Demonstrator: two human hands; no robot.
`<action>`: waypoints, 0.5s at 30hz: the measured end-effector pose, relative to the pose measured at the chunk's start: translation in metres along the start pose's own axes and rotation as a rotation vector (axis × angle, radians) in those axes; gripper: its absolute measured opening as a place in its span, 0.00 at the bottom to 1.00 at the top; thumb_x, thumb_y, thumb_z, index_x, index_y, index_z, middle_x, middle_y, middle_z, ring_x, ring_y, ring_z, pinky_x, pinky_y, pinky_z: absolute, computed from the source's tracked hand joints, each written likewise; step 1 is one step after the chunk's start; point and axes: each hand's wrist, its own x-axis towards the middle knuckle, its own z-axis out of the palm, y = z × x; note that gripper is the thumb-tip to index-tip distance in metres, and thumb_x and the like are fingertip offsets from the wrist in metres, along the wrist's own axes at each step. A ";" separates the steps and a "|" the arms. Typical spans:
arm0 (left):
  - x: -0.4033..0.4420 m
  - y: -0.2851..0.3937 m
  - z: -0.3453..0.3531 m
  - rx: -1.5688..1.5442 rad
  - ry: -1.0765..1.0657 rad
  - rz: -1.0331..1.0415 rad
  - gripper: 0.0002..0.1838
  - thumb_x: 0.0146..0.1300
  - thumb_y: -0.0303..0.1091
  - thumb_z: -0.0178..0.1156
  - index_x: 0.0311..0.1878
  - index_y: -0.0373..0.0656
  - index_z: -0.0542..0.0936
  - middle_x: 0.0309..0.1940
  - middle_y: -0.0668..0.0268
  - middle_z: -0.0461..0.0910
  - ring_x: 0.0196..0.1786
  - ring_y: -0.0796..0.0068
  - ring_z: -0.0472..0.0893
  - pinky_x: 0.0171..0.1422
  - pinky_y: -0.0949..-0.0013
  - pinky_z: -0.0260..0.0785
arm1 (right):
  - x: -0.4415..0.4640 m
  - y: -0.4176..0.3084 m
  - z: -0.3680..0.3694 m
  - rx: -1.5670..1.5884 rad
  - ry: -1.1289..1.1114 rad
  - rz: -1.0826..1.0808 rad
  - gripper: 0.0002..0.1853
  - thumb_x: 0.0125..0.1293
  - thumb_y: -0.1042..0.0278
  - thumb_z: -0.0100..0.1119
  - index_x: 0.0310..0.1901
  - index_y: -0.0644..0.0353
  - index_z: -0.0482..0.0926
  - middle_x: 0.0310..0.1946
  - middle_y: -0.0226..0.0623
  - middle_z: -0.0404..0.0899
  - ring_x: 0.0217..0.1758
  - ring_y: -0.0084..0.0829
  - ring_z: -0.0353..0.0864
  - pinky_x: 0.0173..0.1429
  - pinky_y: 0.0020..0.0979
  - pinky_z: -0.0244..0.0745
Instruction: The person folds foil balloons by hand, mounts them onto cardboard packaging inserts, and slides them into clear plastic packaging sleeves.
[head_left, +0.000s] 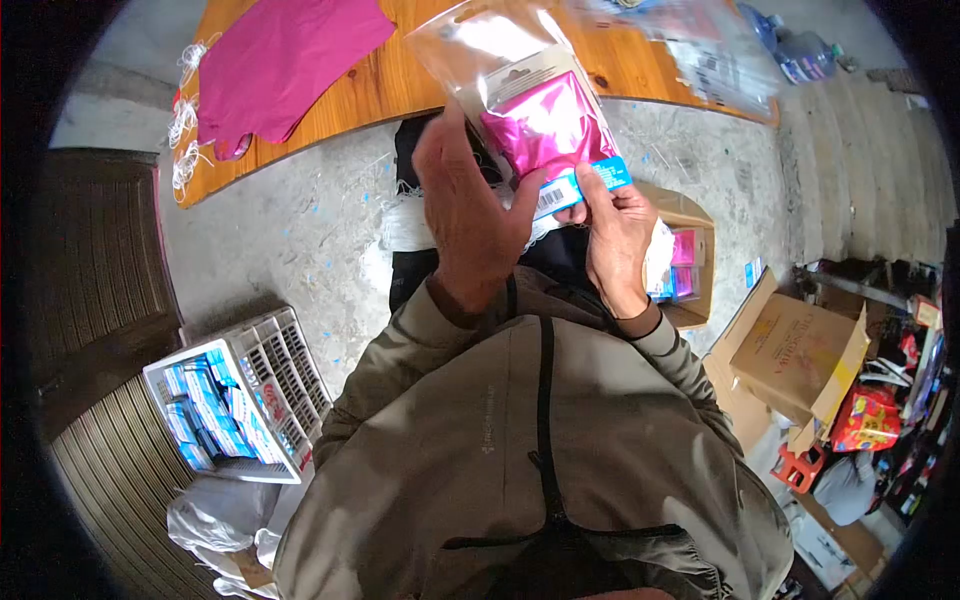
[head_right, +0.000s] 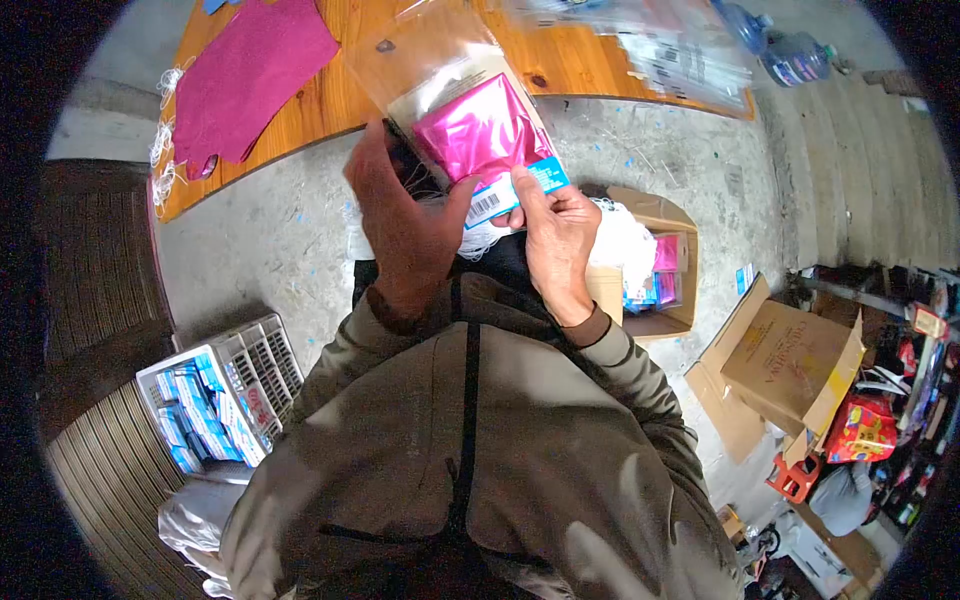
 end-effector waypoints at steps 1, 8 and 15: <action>0.008 0.001 -0.004 0.045 -0.069 0.095 0.40 0.55 0.37 0.78 0.68 0.35 0.70 0.62 0.46 0.74 0.67 0.49 0.76 0.70 0.53 0.70 | 0.000 -0.001 0.000 -0.014 0.005 -0.002 0.16 0.73 0.68 0.68 0.27 0.64 0.80 0.18 0.32 0.78 0.20 0.23 0.80 0.28 0.29 0.81; 0.058 -0.015 -0.003 0.119 -0.456 0.502 0.28 0.58 0.32 0.68 0.63 0.39 0.77 0.64 0.57 0.77 0.69 0.52 0.76 0.69 0.56 0.73 | 0.009 -0.011 0.010 -0.025 -0.025 -0.054 0.16 0.73 0.68 0.68 0.27 0.65 0.81 0.18 0.32 0.79 0.20 0.22 0.80 0.27 0.29 0.81; 0.095 -0.010 0.007 0.308 -0.568 0.502 0.16 0.63 0.31 0.59 0.54 0.42 0.80 0.55 0.60 0.82 0.58 0.60 0.83 0.52 0.61 0.80 | 0.022 -0.027 0.037 0.038 -0.045 -0.042 0.12 0.73 0.68 0.67 0.31 0.67 0.84 0.19 0.31 0.80 0.20 0.19 0.79 0.25 0.26 0.79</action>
